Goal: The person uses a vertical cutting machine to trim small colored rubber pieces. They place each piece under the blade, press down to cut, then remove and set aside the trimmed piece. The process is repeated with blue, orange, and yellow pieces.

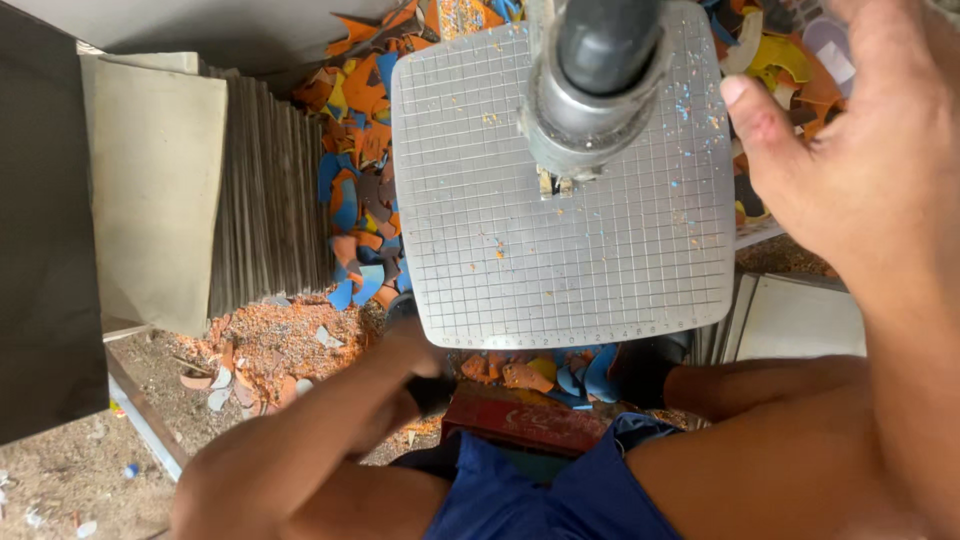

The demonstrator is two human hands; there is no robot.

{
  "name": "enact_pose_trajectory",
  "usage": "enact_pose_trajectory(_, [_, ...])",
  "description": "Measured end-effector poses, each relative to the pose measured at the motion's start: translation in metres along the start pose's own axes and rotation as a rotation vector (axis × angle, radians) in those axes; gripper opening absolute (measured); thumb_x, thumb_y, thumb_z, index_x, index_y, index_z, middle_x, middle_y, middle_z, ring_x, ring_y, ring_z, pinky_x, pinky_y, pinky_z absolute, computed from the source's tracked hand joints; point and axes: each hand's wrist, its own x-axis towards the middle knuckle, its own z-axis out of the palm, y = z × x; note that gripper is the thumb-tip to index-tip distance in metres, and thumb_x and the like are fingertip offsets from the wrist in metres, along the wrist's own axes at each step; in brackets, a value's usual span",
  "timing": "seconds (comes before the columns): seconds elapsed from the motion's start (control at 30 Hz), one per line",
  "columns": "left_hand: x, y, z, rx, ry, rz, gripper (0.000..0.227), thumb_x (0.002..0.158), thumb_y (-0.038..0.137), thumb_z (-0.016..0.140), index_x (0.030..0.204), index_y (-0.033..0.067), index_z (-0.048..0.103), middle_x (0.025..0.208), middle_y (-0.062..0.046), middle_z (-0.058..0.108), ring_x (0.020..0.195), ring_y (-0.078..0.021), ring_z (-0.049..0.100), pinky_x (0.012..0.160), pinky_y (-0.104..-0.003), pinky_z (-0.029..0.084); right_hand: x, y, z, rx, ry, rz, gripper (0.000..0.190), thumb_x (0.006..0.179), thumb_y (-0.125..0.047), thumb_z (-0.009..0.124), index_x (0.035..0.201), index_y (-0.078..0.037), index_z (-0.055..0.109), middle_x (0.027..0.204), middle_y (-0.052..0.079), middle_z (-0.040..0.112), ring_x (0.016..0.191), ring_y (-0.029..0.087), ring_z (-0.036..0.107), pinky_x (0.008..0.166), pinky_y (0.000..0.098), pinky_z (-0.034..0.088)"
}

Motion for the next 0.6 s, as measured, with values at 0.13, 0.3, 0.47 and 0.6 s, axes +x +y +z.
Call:
enact_pose_trajectory(0.13, [0.058,0.061,0.061,-0.115,0.11,0.184,0.058,0.094,0.041,0.068,0.146,0.0202,0.052,0.15,-0.009,0.051,0.137,-0.0295,0.05,0.112,-0.055,0.042,-0.017,0.015,-0.002,0.081,-0.004,-0.084,0.04,0.112,0.008,0.072,0.143,0.007,0.047,0.138,0.022,0.059,0.13,0.029,0.06,0.117,0.0357,0.049])
enact_pose_trajectory(0.3, [0.114,0.08,0.104,-0.216,0.183,0.251,0.052,0.096,0.038,0.065,0.143,0.0187,0.055,0.145,-0.009,0.055,0.131,-0.0289,0.054,0.108,-0.052,0.045,-0.037,0.031,-0.003,0.176,-0.003,-0.051,0.041,0.109,0.005,0.061,0.146,0.01,0.043,0.141,0.021,0.055,0.133,0.028,0.057,0.12,0.0344,0.047])
enact_pose_trajectory(0.47, [0.137,0.08,0.115,-0.271,0.241,0.283,0.047,0.097,0.035,0.063,0.14,0.0173,0.057,0.14,-0.009,0.06,0.124,-0.0283,0.059,0.104,-0.049,0.048,-0.035,0.025,-0.011,0.041,-0.02,-0.099,0.041,0.107,0.006,0.073,0.14,0.015,0.049,0.14,0.026,0.059,0.125,0.032,0.063,0.111,0.0374,0.053])
enact_pose_trajectory(0.6, [0.136,0.075,0.106,-0.313,0.311,0.321,0.042,0.099,0.033,0.061,0.138,0.0162,0.059,0.135,-0.009,0.063,0.119,-0.0279,0.062,0.101,-0.046,0.05,-0.024,0.013,-0.017,0.011,-0.022,-0.13,0.036,0.108,0.006,0.078,0.132,0.017,0.053,0.144,0.027,0.06,0.124,0.034,0.067,0.108,0.0381,0.056])
